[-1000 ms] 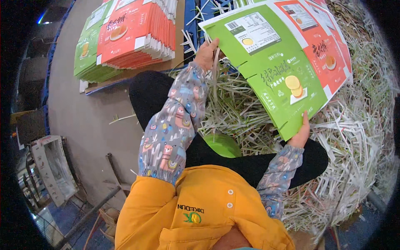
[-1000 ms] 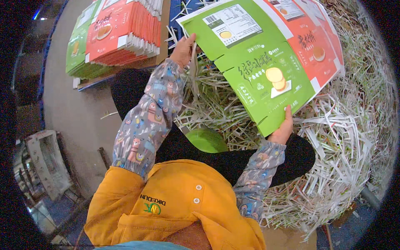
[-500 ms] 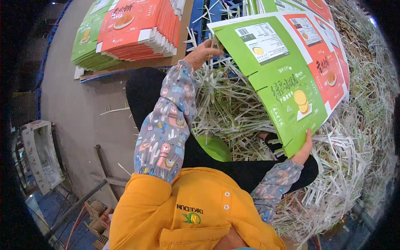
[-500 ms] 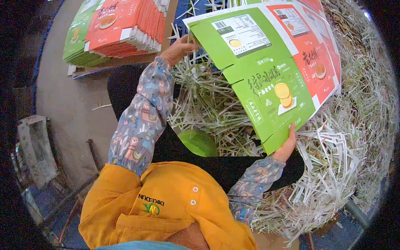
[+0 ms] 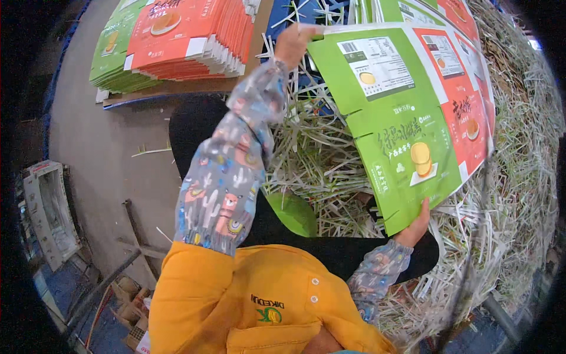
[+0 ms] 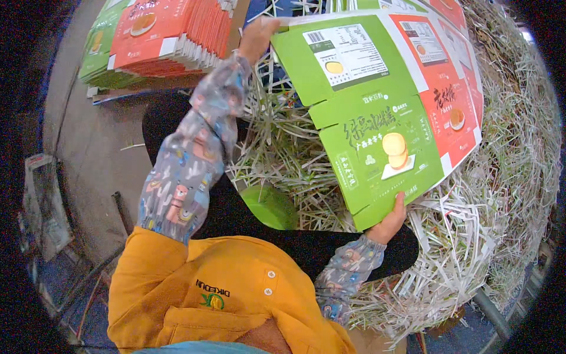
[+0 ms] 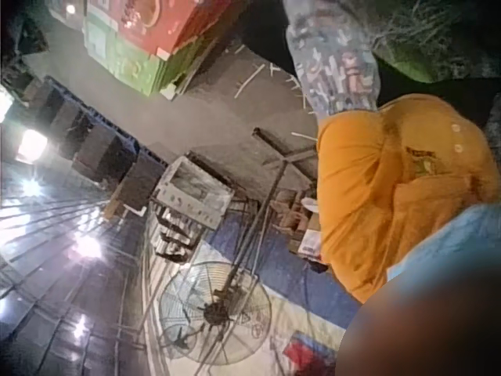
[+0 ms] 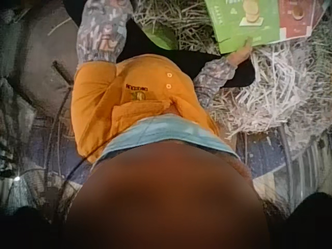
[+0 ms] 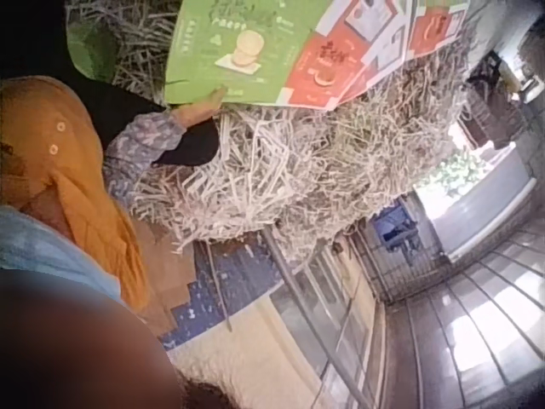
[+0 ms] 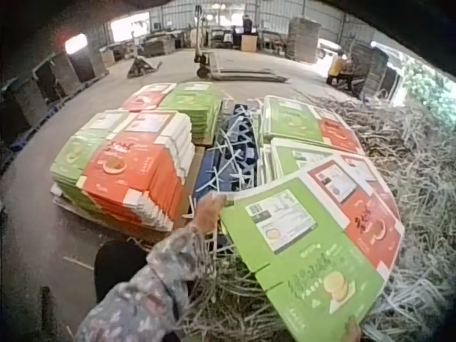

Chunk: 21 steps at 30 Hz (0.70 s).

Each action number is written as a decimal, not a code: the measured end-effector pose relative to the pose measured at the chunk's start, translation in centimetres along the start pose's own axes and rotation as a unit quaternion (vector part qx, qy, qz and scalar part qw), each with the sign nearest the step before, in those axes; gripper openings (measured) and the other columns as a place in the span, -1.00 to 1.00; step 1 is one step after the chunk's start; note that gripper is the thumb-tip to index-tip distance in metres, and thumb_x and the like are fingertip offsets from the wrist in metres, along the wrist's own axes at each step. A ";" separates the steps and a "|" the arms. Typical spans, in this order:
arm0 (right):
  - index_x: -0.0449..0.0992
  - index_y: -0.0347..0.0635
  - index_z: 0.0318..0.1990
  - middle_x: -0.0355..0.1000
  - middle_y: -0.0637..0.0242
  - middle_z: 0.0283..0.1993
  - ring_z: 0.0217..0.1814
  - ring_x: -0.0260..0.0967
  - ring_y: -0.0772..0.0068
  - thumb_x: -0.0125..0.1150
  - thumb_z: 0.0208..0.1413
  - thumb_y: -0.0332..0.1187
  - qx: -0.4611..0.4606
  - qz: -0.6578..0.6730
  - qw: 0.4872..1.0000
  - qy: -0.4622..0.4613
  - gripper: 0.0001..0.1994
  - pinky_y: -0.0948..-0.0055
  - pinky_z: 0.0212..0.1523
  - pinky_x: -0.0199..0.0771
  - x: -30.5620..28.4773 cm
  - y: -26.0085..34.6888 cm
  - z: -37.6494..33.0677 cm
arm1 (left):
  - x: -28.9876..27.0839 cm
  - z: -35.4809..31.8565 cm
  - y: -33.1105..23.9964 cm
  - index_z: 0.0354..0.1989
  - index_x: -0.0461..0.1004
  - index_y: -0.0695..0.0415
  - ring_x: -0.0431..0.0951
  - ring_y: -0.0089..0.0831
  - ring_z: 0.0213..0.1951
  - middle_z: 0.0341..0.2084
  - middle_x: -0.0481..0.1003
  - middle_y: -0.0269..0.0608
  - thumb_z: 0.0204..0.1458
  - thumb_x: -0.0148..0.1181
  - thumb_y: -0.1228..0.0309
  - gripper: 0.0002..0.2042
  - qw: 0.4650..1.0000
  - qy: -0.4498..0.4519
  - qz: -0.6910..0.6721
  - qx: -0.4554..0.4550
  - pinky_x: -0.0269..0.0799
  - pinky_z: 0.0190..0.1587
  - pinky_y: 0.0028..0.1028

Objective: Sorting and stacking flat printed cardboard packaging sheets in a workshop environment.

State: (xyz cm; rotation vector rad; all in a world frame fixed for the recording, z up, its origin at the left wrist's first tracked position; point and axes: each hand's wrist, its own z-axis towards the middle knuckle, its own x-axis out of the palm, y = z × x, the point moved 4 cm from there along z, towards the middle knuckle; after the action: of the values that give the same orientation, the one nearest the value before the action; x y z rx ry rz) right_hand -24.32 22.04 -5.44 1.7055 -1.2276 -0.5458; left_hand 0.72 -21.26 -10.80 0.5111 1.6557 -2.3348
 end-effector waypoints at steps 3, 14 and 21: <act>0.20 -0.33 0.01 0.25 0.14 -0.02 -0.05 0.27 0.26 -0.16 0.12 -0.21 0.059 0.065 0.994 0.067 -0.60 0.29 -0.05 0.28 0.9 2.0 -1.6 | -3.4 5.4 4.4 -0.41 0.40 0.26 0.41 -0.27 -0.34 -0.44 0.43 -0.03 -0.07 -0.03 0.24 -0.71 0.988 0.049 -0.015 0.146 0.27 -0.30 -0.39; 0.18 -0.29 0.04 0.26 0.17 0.02 -0.04 0.28 0.23 -0.20 0.13 -0.20 0.018 0.174 0.980 0.094 -0.59 0.29 0.00 0.25 0.5 2.3 -0.7 | -6.3 -1.1 -6.4 -0.17 0.18 0.24 0.19 -0.19 -0.14 -0.23 0.24 0.00 -0.17 0.14 0.31 -0.58 0.982 -0.152 0.114 -0.001 0.16 -0.11 -0.36; 0.16 -0.27 0.06 0.23 0.16 0.04 -0.01 0.25 0.23 -0.21 0.13 -0.17 0.052 0.130 0.987 0.080 -0.58 0.29 0.00 0.24 1.1 2.0 -1.8 | -2.5 -16.0 -11.3 -0.39 0.30 0.27 0.29 -0.55 -0.44 -0.51 0.31 -0.26 -0.06 0.02 0.47 -0.87 0.982 -0.071 -0.145 -0.096 0.23 -0.37 -0.56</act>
State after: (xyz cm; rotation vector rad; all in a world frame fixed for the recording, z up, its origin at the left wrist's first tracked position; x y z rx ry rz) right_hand -23.44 21.65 -2.73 1.6072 -1.3534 -0.1881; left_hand 0.97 -2.40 -4.85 0.0651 1.9694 -2.3018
